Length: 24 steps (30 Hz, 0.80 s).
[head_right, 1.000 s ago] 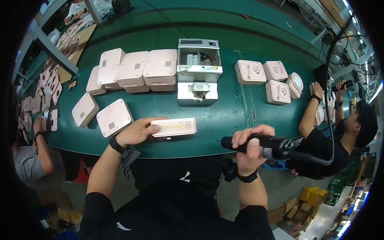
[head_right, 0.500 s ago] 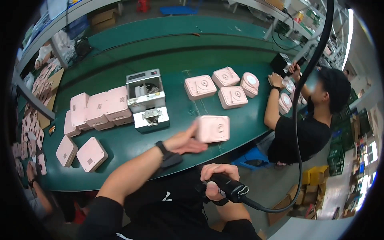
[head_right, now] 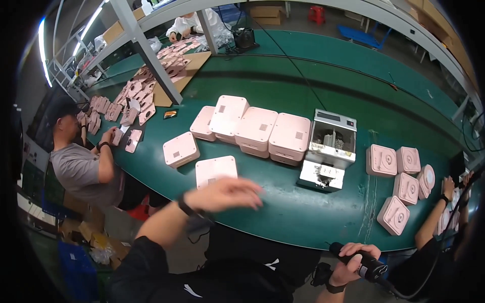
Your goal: The person picks up a pink plastic case, places it on the table, and uses a power screwdriver to drive screws into its base. They then set the case aside and repeat the process with another pink plastic case.
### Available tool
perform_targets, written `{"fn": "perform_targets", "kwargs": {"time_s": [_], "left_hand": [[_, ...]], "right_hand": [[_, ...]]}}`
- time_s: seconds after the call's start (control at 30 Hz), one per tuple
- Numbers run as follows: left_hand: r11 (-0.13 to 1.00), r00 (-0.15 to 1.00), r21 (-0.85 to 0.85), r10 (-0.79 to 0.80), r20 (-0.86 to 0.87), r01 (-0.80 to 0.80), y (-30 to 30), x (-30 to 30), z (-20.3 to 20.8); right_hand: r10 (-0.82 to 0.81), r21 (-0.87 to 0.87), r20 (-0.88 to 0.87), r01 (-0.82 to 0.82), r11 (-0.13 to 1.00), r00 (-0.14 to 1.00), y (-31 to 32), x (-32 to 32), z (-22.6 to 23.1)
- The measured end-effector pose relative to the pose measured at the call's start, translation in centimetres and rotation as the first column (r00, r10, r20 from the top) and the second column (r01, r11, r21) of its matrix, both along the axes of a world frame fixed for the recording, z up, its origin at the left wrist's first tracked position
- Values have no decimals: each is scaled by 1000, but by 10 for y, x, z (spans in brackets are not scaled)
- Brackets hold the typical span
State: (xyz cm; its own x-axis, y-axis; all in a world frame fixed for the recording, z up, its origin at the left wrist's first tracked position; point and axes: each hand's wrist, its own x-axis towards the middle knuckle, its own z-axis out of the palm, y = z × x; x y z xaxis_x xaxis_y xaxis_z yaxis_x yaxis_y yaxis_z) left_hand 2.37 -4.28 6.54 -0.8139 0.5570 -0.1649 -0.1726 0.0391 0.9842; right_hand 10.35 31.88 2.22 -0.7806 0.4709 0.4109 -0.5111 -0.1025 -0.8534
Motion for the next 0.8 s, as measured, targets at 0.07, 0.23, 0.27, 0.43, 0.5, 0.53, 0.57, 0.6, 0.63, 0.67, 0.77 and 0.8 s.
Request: {"fn": "perform_targets", "kwargs": {"time_s": [0.07, 0.23, 0.27, 0.43, 0.5, 0.53, 0.57, 0.6, 0.63, 0.67, 0.77, 0.8], "left_hand": [[909, 942, -252, 310, -127, -333, -70, -30, 27], [161, 658, -648, 341, -671, -744, -291, -94, -16], [166, 657, -644, 336, -675, -747, -314, -100, -27], [-23, 858, -864, 115, -501, -502, -406, -131, -92], [24, 897, -900, 100, -431, -435, -405, -147, -104], [97, 901, -896, 44, -432, -434, -390, -161, -102], [169, 901, -889, -10, -434, -426, -372, -175, -101], [229, 896, -880, -61, -440, -417, -361, -187, -96], [246, 890, -877, -94, -446, -413, -361, -197, -98], [264, 883, -874, -127, -452, -409, -360, -210, -97], [172, 882, -902, -204, -425, -395, -326, -259, -99], [177, 877, -900, -212, -430, -399, -321, -267, -100]], "right_hand": [[-8, 0, 31, 8, 1000, 999, -8, -7, 1], [-5, 21, 77, 4, 1000, 997, -27, -22, 4], [-13, 20, 71, 12, 1000, 997, -29, -22, 4], [-73, 18, 109, 71, 997, 991, -32, -31, 2], [-123, 6, 129, 124, 992, 984, -27, -33, 1], [-140, 17, 130, 139, 990, 982, -25, -36, 2], [-152, 15, 134, 151, 988, 979, -22, -38, 3], [-154, 2, 138, 155, 988, 978, -21, -41, 2], [-140, -11, 147, 143, 990, 979, -21, -43, 2], [-131, -12, 152, 135, 991, 980, -20, -47, 1], [-164, 30, 278, 162, 986, 946, -20, -66, 0], [-174, 30, 273, 172, 985, 946, -22, -70, 0]]}}
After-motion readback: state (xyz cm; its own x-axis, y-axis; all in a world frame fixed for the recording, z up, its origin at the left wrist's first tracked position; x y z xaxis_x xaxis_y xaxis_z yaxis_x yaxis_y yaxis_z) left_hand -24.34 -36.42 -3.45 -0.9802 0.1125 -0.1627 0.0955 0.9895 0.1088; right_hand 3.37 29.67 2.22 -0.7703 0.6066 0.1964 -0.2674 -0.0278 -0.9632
